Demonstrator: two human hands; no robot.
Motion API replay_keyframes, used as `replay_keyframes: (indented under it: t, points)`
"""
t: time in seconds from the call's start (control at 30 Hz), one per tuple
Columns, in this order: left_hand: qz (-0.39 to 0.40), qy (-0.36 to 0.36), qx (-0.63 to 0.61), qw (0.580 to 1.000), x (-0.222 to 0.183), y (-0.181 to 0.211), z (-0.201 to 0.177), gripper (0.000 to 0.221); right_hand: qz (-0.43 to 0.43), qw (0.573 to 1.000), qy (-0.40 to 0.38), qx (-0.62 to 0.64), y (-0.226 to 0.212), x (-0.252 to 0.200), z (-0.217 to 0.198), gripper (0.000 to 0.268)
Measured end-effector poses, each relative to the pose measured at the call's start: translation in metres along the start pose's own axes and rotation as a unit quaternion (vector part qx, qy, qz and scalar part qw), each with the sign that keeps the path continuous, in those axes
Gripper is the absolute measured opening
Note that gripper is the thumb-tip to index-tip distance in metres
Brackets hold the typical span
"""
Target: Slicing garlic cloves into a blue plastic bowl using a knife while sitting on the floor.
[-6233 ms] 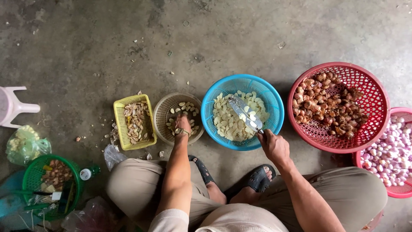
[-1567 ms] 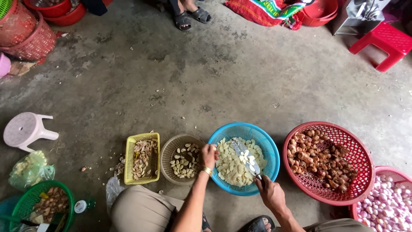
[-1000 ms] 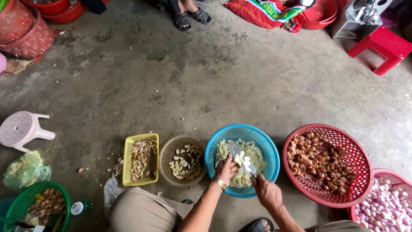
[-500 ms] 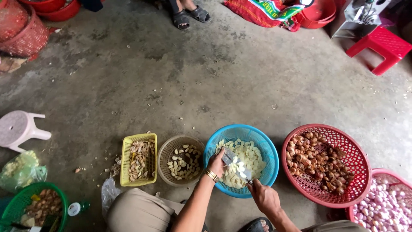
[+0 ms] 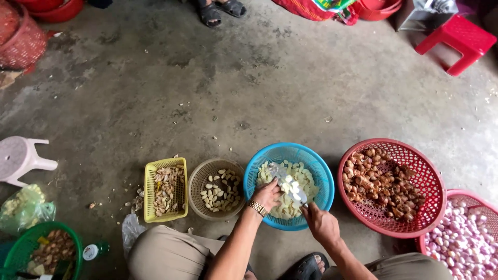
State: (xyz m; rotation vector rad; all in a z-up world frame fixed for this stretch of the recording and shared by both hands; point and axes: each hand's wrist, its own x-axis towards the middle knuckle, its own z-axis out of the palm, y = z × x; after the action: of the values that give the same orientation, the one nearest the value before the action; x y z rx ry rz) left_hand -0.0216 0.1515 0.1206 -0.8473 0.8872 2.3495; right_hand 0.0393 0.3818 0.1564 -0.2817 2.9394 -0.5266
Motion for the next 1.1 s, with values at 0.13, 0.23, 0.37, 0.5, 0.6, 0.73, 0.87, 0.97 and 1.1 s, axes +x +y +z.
replay_keyframes:
  t: [0.13,0.23,0.37,0.5,0.6,0.73,0.87,0.97,1.1]
  points:
    - [0.010,-0.028,0.019,0.999,0.003,0.004,-0.001,0.046,0.064,0.997,-0.034,0.027,-0.011,-0.008,-0.012,0.034]
    - [0.099,0.022,-0.021,0.995,-0.009,0.019,0.000,0.022,-0.019,0.999,-0.016,0.025,-0.015,-0.015,-0.011,0.031]
    - [0.028,-0.022,-0.050,0.998,0.001,0.009,-0.009,0.015,0.008,0.999,-0.021,0.035,-0.011,-0.009,-0.010,0.036]
    - [0.009,0.057,-0.061,0.997,0.005,-0.003,0.002,0.023,0.018,0.999,-0.019,0.021,-0.012,-0.009,-0.017,0.038]
    - [0.060,0.142,0.052,0.987,-0.038,0.004,0.036,0.021,0.071,0.997,-0.023,0.029,-0.015,-0.005,-0.019,0.033]
    - [0.260,0.212,0.352,0.874,0.018,-0.031,0.001,0.018,0.082,0.996,-0.027,-0.004,-0.009,-0.005,-0.014,0.036]
    - [0.381,0.259,0.327,0.825,0.050,-0.007,-0.027,0.014,0.076,0.997,-0.033,-0.008,-0.005,-0.006,-0.014,0.037]
    - [0.395,0.365,0.366,0.759,0.033,0.051,-0.065,0.026,0.069,0.997,-0.030,-0.009,-0.001,-0.009,-0.011,0.035]
    - [0.069,0.415,0.602,0.679,0.023,0.072,-0.150,0.050,0.072,0.997,-0.040,0.008,-0.002,-0.007,-0.014,0.035]
